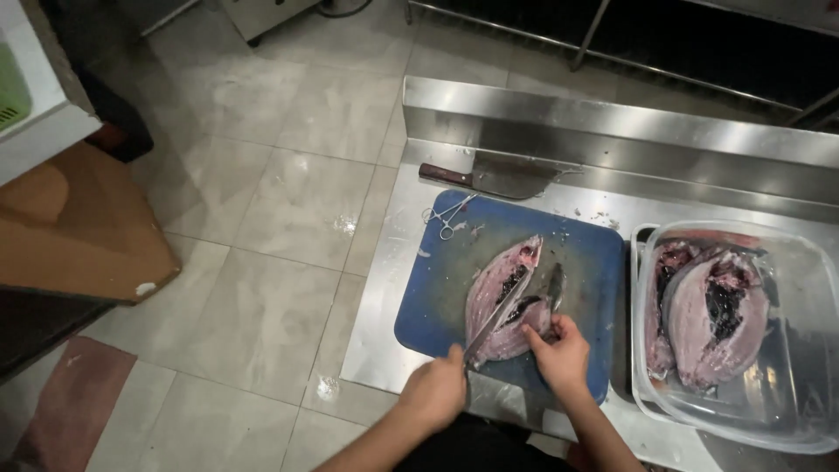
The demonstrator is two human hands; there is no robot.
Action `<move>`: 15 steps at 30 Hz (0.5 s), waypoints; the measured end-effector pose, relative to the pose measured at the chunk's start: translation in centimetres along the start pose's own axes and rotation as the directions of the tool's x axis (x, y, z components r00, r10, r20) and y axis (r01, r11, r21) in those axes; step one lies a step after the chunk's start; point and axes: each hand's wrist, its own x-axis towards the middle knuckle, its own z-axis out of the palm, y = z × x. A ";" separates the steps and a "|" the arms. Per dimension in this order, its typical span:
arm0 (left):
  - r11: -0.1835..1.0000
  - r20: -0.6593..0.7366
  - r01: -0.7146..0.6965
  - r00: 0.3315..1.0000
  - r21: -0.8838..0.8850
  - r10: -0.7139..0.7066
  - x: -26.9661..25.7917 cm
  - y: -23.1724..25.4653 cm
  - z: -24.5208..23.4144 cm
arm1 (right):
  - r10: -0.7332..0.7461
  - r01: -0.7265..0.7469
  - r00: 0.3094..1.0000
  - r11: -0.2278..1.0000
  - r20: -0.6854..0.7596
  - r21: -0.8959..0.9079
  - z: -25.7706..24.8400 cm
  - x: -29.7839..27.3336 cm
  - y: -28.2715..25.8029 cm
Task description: Cleaning and cutting fish fillets on a cutting board in a commercial kitchen
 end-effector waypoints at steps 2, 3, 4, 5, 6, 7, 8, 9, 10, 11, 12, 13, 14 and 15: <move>1.000 -0.043 -0.016 0.999 0.007 0.017 0.2 -1.3 2.1 | 0.002 -0.002 1.000 1.000 0.022 0.022 -0.3 0.0 0.0; 0.999 -0.080 -0.035 0.996 0.012 0.036 0.1 -1.9 3.3 | 0.008 -0.009 0.999 0.999 0.042 0.039 -0.6 -0.1 0.2; 1.000 -0.080 -0.029 0.996 0.008 0.030 0.5 -2.7 4.3 | 0.007 -0.009 0.999 0.999 0.048 0.036 -0.8 -0.1 0.2; 0.990 -0.143 -0.092 0.984 0.104 0.107 0.9 -3.4 5.3 | 0.000 0.000 0.999 1.000 0.051 -0.013 -1.0 -0.1 0.2; 0.968 -0.200 -0.147 0.961 0.203 0.189 1.4 -4.2 6.2 | -0.011 0.014 0.999 0.998 0.053 -0.061 -1.1 0.1 0.0; 0.970 -0.205 -0.142 0.961 0.200 0.183 1.8 -4.6 7.3 | -0.016 0.020 0.998 0.998 0.059 -0.063 -1.3 0.2 0.0; 0.936 -0.330 -0.159 0.906 0.314 0.264 2.2 -5.1 8.4 | 0.015 -0.010 0.997 0.998 0.071 -0.062 -1.6 0.2 0.0; 0.891 -0.435 -0.155 0.829 0.426 0.352 2.7 -5.5 9.5 | 0.046 -0.040 0.996 0.997 0.082 -0.062 -1.8 0.2 -0.1; 0.895 -0.440 -0.148 0.830 0.421 0.344 2.8 -5.5 9.5 | 0.041 -0.035 0.995 0.997 0.090 -0.066 -2.1 0.1 -0.1; 0.887 -0.441 -0.149 0.823 0.438 0.356 3.0 -5.5 9.5 | 0.116 -0.106 0.989 0.989 0.097 -0.099 -2.3 0.0 -0.2; 0.876 -0.442 -0.153 0.816 0.458 0.373 3.3 -5.5 9.4 | 0.191 -0.177 0.977 0.976 0.097 -0.130 -2.6 0.0 -0.3; 0.877 -0.446 -0.148 0.815 0.456 0.370 3.3 -5.2 8.7 | 0.186 -0.173 0.977 0.976 0.099 -0.131 -3.0 -0.3 -1.2; 0.905 -0.366 -0.168 0.874 0.390 0.319 3.2 -5.0 8.1 | 0.237 -0.226 0.963 0.969 0.125 -0.095 -3.3 -0.8 -2.0; 0.930 -0.276 -0.178 0.922 0.321 0.272 3.1 -4.8 7.4 | 0.286 -0.280 0.946 0.958 0.151 -0.060 -3.7 -1.3 -2.8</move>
